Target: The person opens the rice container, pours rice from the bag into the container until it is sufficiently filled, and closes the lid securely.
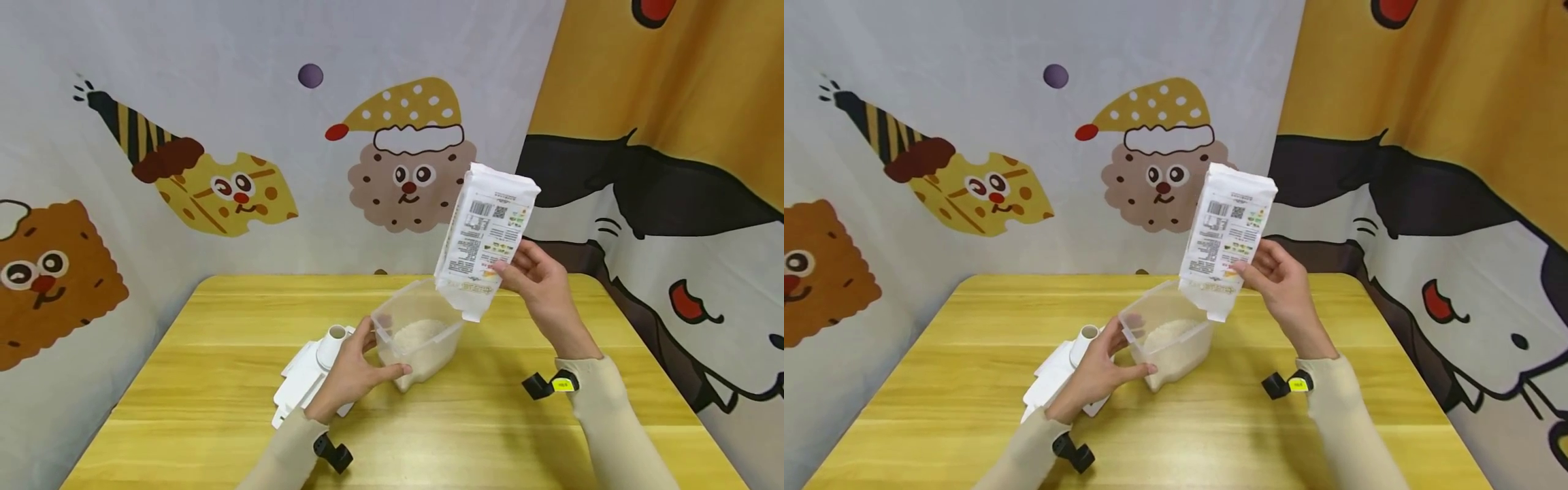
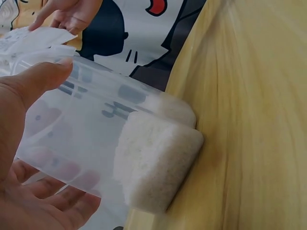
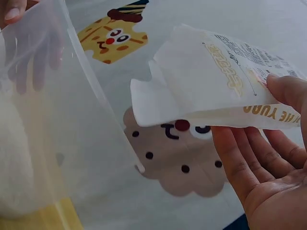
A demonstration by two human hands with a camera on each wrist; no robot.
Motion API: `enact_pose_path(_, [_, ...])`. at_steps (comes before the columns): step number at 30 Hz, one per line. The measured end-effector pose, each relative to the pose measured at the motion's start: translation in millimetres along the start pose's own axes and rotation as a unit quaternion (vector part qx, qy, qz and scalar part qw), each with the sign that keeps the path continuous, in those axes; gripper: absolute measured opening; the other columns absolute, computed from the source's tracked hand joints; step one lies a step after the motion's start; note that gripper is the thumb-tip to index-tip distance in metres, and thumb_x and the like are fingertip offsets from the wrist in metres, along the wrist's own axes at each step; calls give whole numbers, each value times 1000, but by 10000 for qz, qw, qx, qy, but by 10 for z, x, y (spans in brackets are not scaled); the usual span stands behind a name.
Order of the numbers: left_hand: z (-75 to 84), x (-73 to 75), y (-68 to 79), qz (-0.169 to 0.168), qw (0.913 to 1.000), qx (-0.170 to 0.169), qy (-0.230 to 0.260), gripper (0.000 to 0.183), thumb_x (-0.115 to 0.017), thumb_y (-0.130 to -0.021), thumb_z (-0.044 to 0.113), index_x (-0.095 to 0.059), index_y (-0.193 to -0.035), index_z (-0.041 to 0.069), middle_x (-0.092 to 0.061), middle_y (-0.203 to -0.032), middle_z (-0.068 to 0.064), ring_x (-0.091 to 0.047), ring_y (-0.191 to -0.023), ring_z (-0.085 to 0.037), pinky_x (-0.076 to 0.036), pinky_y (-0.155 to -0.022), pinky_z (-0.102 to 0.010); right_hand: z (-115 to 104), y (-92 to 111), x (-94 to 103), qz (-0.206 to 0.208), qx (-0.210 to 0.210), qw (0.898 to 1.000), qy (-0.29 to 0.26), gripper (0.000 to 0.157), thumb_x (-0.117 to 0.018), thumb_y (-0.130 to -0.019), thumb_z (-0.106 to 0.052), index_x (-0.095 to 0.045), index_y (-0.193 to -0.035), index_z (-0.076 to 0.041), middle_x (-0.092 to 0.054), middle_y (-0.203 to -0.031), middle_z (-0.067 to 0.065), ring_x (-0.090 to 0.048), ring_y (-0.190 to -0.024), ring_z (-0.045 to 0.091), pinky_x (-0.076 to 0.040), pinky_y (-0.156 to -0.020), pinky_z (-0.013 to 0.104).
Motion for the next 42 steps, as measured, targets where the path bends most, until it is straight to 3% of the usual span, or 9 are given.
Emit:
enact_pose_path(6, [-6,-6,14,-25,10000,-39,18,85,-93,-75,30,-47,-146,17,-57,-144,-11,-57,-133,-34,-40,-118,-54,89,51,186,-22,-263,9996,-20,48,-66,-101,-19,-52,-145,-5,-70,-124,-5,-71,-104,10,-61,-81,23])
enact_pose_path(15, [-26,3,18,-51,10000,5,-18,85,-93,-75,31,-47,-145,20,-59,-142,-10,-57,-134,-32,-38,-119,-53,296,169,472,23,-1094,9938,-178,51,-65,-102,-28,-50,-144,-6,-69,-120,-10,-70,-102,5,-61,-81,22])
enact_pose_path(20, [-34,9,18,-41,10000,-16,-8,84,-93,-75,31,-48,-145,19,-60,-141,-11,-57,-133,-32,-39,-119,-54,391,256,606,10,-1438,9895,-113,62,-64,-102,-31,-41,-150,-1,-68,-120,-11,-69,-102,4,-61,-81,23])
enact_pose_path(25, [-34,14,16,-38,10000,-29,-48,84,-93,-75,31,-48,-145,18,-61,-140,-12,-58,-133,-31,-38,-120,-53,492,324,724,10,-1687,9852,294,74,-64,-102,-36,-32,-156,3,-67,-117,-15,-68,-102,2,-61,-81,24])
enact_pose_path(31, [-35,17,23,-44,9999,17,-132,84,-93,-75,33,-48,-144,19,-64,-138,-9,-58,-133,-27,-37,-120,-53,722,416,841,-43,-2306,9688,913,84,-63,-99,-46,-27,-160,0,-65,-115,-18,-67,-100,-1,-61,-83,24])
enact_pose_path(38, [-35,16,14,-40,9998,18,-180,84,-93,-75,33,-48,-144,19,-64,-137,-9,-58,-132,-25,-38,-120,-52,982,531,938,-207,-2723,9477,1651,87,-60,-98,-57,-28,-161,-5,-55,-144,14,-64,-103,2,-59,-87,26])
enact_pose_path(42, [-39,13,5,-25,9996,22,-267,84,-93,-75,32,-48,-144,18,-64,-136,-9,-59,-130,-22,-39,-119,-49,1092,582,989,-187,-3056,9337,1857,93,-62,-94,-63,-31,-160,-5,-55,-146,18,-66,-101,5,-59,-85,25])
Point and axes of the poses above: each hand's wrist, its own y-axis away from the middle knuckle, its own x-axis out of the back of the hand, z = x × y, the point moved 2 cm from there along -y, towards the middle knuckle
